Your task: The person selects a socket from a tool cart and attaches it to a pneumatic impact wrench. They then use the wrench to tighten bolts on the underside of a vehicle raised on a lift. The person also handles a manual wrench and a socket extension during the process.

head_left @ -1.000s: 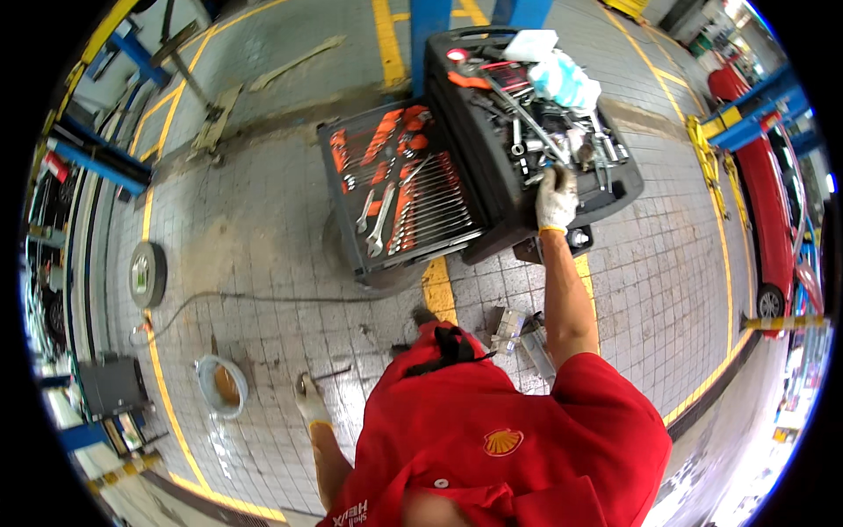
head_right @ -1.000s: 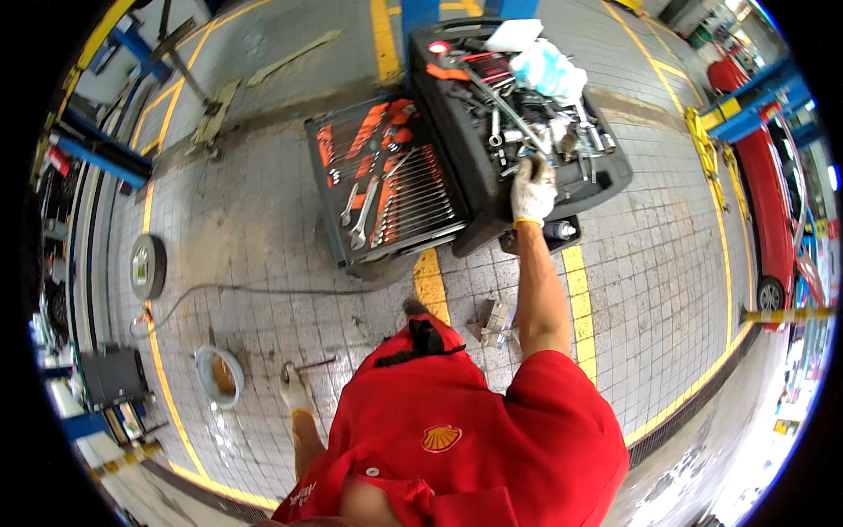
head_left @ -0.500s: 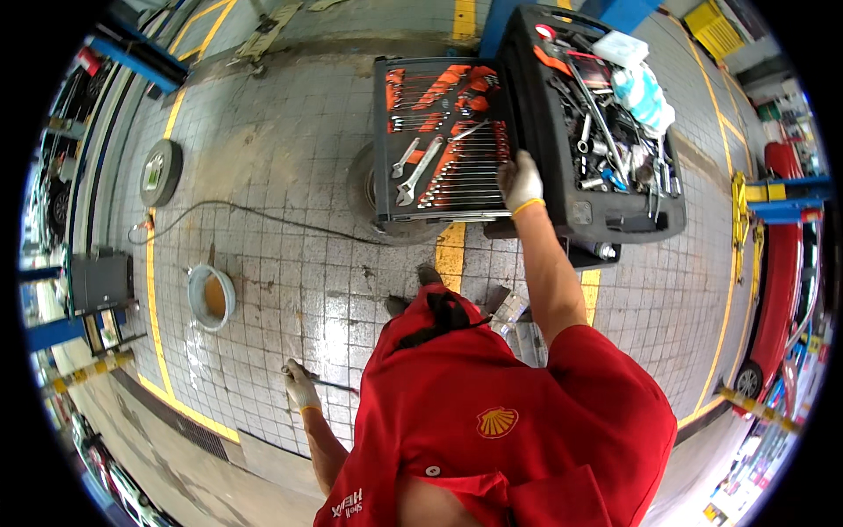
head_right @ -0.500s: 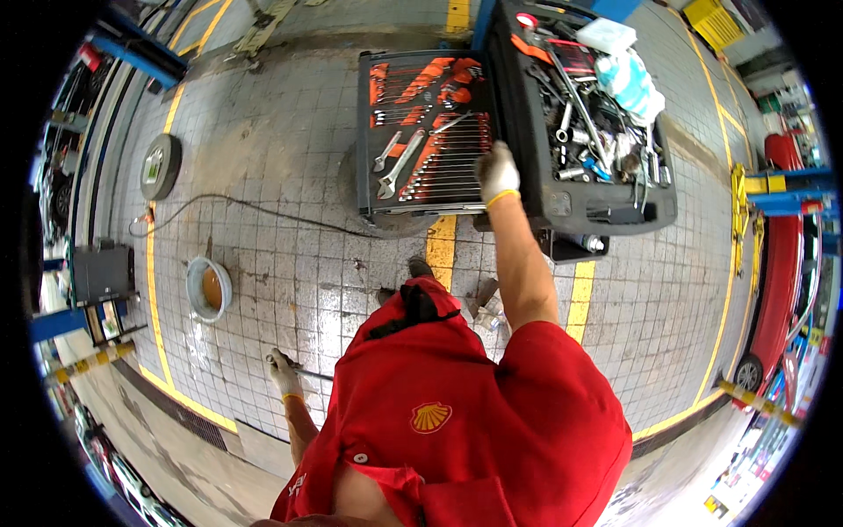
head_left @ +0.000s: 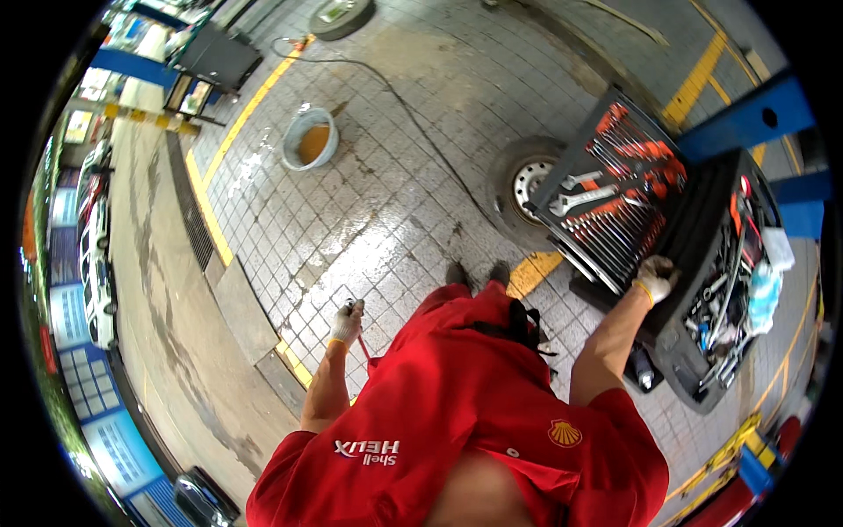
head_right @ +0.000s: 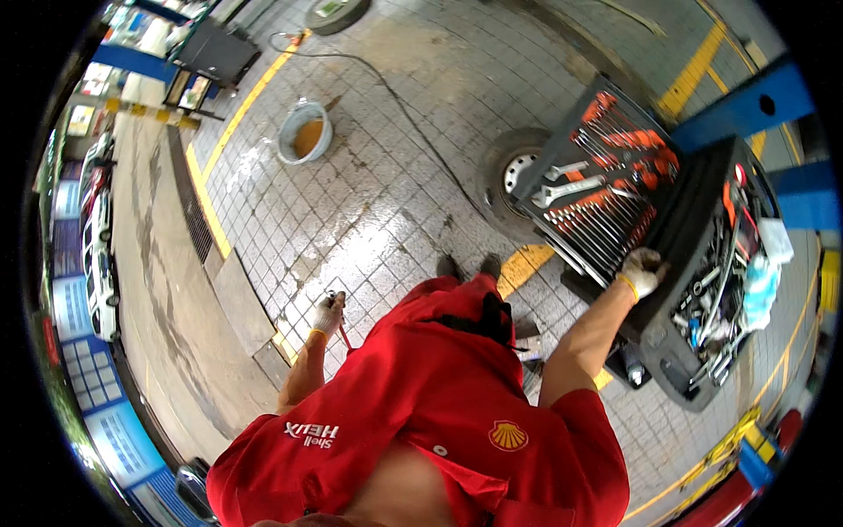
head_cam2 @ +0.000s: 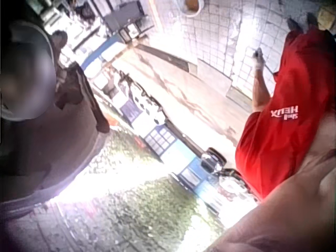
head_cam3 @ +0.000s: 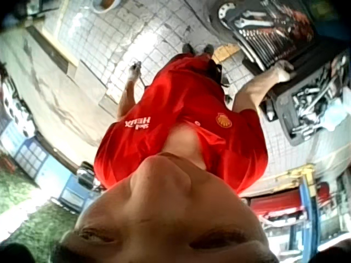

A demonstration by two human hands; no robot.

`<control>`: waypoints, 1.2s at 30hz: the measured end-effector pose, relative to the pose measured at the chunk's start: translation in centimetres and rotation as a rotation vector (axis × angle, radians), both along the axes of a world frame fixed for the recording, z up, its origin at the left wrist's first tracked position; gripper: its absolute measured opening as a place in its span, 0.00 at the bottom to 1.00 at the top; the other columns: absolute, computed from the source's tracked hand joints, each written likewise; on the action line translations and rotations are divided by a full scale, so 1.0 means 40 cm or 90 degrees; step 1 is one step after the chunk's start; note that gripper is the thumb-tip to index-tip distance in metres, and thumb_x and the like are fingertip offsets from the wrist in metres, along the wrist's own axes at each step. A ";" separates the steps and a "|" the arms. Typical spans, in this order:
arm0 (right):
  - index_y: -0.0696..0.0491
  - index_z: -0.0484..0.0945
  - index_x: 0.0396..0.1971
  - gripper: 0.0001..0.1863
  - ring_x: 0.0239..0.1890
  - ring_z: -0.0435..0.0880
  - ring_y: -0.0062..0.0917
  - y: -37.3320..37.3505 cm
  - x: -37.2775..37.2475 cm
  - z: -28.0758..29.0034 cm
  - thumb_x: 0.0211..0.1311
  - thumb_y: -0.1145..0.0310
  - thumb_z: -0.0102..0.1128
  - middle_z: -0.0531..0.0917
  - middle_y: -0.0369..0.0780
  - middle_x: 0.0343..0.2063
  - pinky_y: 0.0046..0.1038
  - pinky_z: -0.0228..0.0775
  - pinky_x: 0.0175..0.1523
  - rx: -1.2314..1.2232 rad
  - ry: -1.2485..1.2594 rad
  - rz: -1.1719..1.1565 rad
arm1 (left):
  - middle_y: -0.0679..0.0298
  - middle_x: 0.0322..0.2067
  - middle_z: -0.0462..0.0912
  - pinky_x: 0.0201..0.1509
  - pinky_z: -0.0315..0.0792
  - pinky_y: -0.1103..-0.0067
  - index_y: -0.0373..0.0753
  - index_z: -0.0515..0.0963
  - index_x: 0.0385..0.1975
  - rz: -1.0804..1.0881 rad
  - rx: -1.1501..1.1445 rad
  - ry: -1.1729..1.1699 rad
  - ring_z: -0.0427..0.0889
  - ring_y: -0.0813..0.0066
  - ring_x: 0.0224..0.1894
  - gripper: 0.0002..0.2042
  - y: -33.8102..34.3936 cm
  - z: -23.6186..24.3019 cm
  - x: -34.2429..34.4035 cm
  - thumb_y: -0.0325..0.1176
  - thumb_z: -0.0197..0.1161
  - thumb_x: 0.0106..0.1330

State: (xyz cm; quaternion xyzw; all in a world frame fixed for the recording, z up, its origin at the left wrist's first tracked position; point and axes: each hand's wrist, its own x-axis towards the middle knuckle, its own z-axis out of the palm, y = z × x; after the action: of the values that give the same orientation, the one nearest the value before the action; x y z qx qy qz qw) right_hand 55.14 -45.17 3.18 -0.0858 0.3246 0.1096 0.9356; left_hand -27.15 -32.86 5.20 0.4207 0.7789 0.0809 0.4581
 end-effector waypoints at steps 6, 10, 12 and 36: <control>0.49 0.77 0.28 0.19 0.26 0.83 0.23 -0.011 -0.093 0.049 0.71 0.49 0.66 0.81 0.32 0.22 0.21 0.70 0.19 0.058 -0.125 0.270 | 0.67 0.22 0.77 0.27 0.73 0.73 0.34 0.81 0.35 -0.039 -0.028 -0.016 0.74 0.77 0.22 0.27 0.025 -0.025 0.033 0.59 0.65 0.73; 0.48 0.78 0.24 0.25 0.27 0.82 0.21 0.054 -0.185 0.044 0.73 0.43 0.60 0.83 0.32 0.24 0.20 0.64 0.18 0.010 -0.202 0.313 | 0.68 0.22 0.75 0.26 0.71 0.72 0.35 0.80 0.35 -0.129 0.019 0.015 0.73 0.76 0.22 0.25 0.078 -0.047 0.052 0.57 0.65 0.74; 0.48 0.78 0.23 0.25 0.21 0.75 0.20 0.090 -0.213 0.066 0.73 0.44 0.60 0.80 0.33 0.20 0.22 0.63 0.19 -0.007 -0.118 0.262 | 0.68 0.21 0.75 0.25 0.68 0.71 0.36 0.81 0.33 -0.153 0.017 0.030 0.72 0.77 0.22 0.23 0.134 -0.033 0.110 0.54 0.64 0.74; 0.55 0.65 0.75 0.39 0.71 0.74 0.44 0.558 -0.758 0.107 0.72 0.45 0.54 0.69 0.53 0.73 0.38 0.66 0.75 -1.055 -0.964 1.223 | 0.65 0.19 0.74 0.17 0.70 0.72 0.36 0.77 0.31 -0.150 0.017 0.040 0.73 0.70 0.14 0.27 -0.038 0.011 0.032 0.60 0.62 0.74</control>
State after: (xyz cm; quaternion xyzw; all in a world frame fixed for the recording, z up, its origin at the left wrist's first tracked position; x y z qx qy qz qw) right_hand 24.83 -22.86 7.47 -0.7965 -0.4413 0.3909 0.1340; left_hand -25.86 -34.37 5.63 0.5176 0.7367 0.0237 0.4345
